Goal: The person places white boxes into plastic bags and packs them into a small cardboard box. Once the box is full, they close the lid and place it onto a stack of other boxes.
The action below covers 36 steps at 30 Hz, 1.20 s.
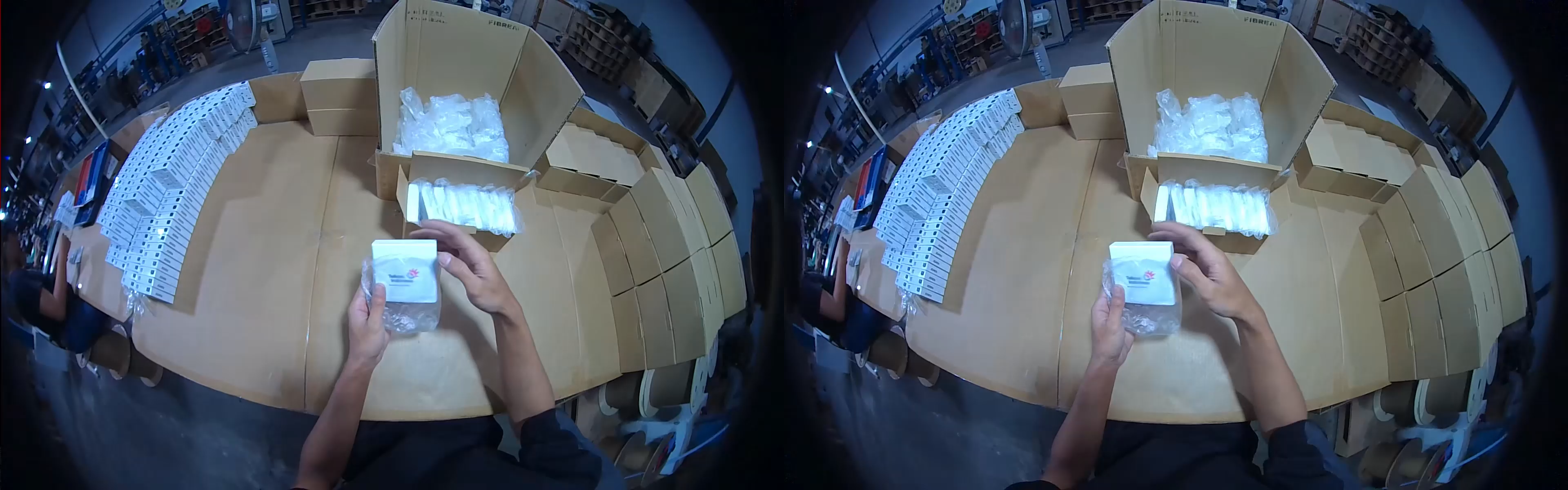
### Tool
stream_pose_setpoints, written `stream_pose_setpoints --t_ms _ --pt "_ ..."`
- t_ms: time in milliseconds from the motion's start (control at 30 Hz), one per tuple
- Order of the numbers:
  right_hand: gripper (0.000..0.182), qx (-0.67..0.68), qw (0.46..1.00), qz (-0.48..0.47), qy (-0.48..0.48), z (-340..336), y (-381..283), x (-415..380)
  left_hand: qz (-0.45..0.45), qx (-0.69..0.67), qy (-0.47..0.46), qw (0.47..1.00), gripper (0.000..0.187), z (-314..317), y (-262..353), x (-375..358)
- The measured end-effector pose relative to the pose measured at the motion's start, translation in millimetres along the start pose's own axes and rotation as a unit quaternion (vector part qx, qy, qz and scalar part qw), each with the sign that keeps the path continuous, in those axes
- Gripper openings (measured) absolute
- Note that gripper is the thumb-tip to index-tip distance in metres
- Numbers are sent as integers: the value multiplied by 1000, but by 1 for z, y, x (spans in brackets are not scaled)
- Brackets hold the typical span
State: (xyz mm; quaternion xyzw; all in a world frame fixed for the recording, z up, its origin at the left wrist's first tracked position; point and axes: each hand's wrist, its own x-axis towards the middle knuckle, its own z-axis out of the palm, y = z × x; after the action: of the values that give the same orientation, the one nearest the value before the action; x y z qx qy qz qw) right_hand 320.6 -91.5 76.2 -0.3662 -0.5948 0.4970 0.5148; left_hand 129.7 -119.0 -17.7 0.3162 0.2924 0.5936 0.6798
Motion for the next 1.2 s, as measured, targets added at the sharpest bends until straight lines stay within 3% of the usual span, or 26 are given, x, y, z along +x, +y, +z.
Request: stream_pose_setpoints --t_ms 67,167,367,533,633,733,833,900,933,1033,1200 --pt "46 82 995 5 59 1 15 -12 -6 -33 13 999 42 1 -2 0" --pt "34 143 978 104 112 10 44 -41 10 -21 19 1000 42 -1 -4 0" --pt "14 292 935 93 180 27 64 -52 42 160 -7 986 47 -32 -21 3" --pt "13 290 934 76 191 28 62 -52 129 302 -33 944 54 -10 7 -1" --pt "12 295 934 66 190 27 63 -52 112 301 -63 945 58 -13 11 -3" --pt "11 257 950 47 172 23 63 -53 88 260 -72 959 63 -16 8 4" --pt "10 217 954 62 198 29 54 -51 -54 56 -85 993 70 -10 14 0" --pt "9 172 955 84 226 36 57 -53 6 134 -104 985 67 -6 10 -3" --pt "11 118 960 49 249 45 54 -49 37 173 -113 978 67 -4 8 -4" --pt "10 137 951 57 271 50 54 -52 72 215 -104 968 63 4 10 -6" --pt "9 156 951 41 263 51 50 -55 -62 191 -11 979 44 0 8 -3"
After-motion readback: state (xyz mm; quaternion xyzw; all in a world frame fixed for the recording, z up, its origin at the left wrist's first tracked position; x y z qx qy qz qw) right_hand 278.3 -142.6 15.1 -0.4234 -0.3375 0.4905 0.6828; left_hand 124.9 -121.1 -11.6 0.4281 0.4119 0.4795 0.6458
